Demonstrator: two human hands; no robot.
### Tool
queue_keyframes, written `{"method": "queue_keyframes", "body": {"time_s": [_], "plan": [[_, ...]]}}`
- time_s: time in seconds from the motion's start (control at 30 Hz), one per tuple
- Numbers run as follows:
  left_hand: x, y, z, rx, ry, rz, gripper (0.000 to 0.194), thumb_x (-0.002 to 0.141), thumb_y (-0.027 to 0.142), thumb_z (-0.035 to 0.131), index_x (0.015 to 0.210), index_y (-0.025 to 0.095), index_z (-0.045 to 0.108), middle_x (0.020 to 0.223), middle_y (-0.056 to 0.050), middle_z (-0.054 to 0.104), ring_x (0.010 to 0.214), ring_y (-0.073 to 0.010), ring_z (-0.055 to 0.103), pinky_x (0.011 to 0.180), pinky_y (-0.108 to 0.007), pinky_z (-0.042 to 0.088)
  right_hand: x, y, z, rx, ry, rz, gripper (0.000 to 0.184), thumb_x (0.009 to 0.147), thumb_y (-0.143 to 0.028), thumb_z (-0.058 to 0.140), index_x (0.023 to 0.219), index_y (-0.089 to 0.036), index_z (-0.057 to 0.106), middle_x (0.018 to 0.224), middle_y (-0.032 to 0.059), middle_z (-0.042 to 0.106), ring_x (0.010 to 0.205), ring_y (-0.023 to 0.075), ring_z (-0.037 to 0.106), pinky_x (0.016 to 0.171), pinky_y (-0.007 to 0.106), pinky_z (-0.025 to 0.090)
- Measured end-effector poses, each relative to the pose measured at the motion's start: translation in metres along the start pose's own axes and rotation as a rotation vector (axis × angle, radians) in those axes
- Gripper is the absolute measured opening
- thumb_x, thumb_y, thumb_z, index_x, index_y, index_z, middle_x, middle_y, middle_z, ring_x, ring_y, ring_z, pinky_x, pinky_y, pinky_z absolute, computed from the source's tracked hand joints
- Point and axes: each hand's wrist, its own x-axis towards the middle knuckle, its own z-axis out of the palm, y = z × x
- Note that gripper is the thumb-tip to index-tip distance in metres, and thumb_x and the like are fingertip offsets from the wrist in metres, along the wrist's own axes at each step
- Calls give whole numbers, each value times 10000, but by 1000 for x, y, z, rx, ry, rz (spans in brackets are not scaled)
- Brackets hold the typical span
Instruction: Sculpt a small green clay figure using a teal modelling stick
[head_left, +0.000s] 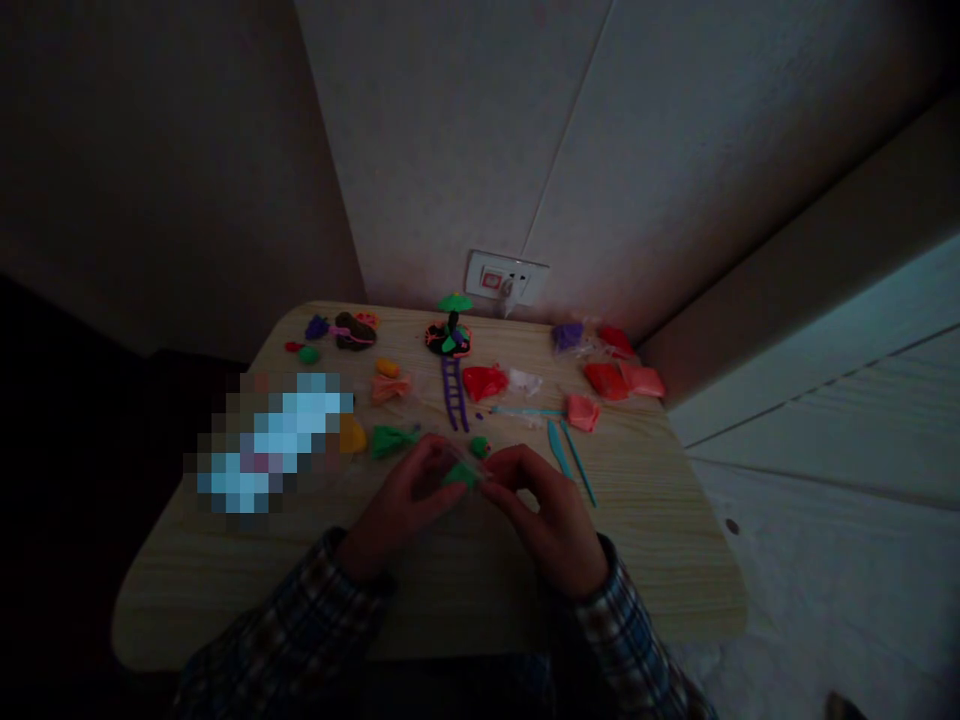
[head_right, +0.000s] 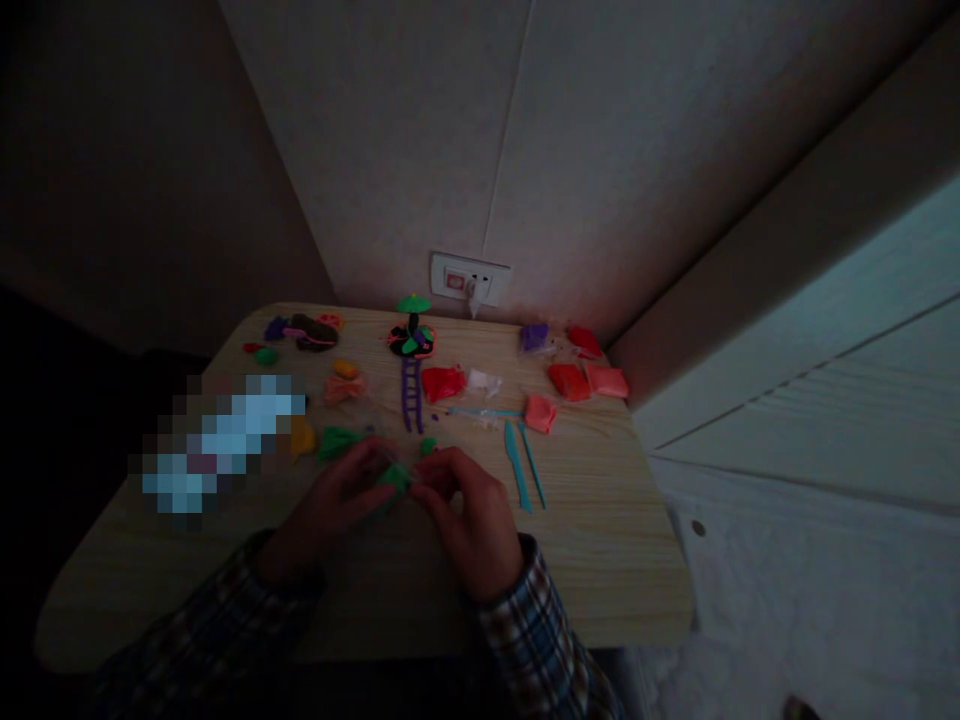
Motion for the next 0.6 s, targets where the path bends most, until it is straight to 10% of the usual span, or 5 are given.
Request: {"method": "queue_keyframes", "body": {"time_s": [0.6], "plan": [[-5, 4, 9, 476, 7, 51, 263, 653, 189, 614, 840, 205, 428, 800, 19, 538, 766, -170, 521, 685, -286, 403, -9, -5, -3, -206, -114, -303, 241, 841, -174, 538, 1046, -248, 640, 1009, 72, 585, 976, 200, 559, 849, 361, 496]]}}
